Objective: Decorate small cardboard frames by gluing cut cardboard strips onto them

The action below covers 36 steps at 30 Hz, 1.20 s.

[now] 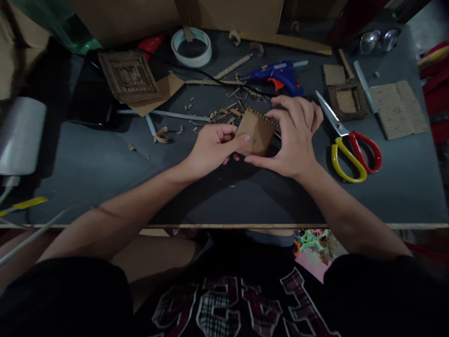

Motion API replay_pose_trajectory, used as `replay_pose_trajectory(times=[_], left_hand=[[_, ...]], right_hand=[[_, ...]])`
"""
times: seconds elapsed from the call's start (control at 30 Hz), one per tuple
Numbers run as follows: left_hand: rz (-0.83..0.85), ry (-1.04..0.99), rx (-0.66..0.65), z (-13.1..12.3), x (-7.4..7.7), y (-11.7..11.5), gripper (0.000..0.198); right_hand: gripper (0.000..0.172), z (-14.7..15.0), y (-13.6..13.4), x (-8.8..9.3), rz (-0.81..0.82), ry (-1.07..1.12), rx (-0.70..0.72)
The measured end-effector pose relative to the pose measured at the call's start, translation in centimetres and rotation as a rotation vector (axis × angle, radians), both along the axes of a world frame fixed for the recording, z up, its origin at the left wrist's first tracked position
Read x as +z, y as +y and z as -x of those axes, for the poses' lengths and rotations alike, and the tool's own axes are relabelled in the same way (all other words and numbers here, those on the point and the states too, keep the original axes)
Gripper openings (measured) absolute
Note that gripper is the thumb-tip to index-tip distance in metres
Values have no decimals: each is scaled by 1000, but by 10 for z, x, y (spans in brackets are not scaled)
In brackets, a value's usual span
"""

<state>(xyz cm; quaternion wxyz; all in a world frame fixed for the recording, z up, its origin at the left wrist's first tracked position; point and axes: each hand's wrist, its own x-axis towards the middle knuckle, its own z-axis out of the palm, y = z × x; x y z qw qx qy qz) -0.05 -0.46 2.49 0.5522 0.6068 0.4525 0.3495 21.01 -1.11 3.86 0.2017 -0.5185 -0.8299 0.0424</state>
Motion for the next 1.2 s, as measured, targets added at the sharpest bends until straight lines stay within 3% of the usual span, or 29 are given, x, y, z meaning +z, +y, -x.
replay_pose_trajectory(times=[0.13,0.33,0.43,0.5,0.6,0.67,0.77,0.9,1.0,1.13,1.2], left_hand=[[13,-54,107,-2,5,-1,39],[68,-55,15,-3,-3,1,33],[-64,-44,66,1,-12,5,27],[-157,-43,32,3,-17,7,31],[-248,-24,6,3,-22,7,39],[-298,-14,80,4,-27,9,41],[-354,13,208,6,-38,15,43],[-375,79,277,11,-50,23,44],[-418,152,286,12,-43,17,42],[-526,270,288,8,-15,-7,44],[-580,324,264,6,-5,-17,48]], right_hand=[[48,-2,2,-7,-114,120,-71],[27,-7,5,-3,-175,100,-65],[25,-6,5,-3,-174,109,-38],[26,-4,5,-3,-171,131,-3],[39,-1,6,-3,-169,154,18],[44,-4,8,-7,-148,138,-3],[34,-17,16,-17,-119,115,-57],[28,-33,22,-29,-125,114,-116],[20,-28,19,-25,-97,79,-106],[9,-10,13,-12,-66,12,-176],[12,-6,11,-5,-53,37,-232]])
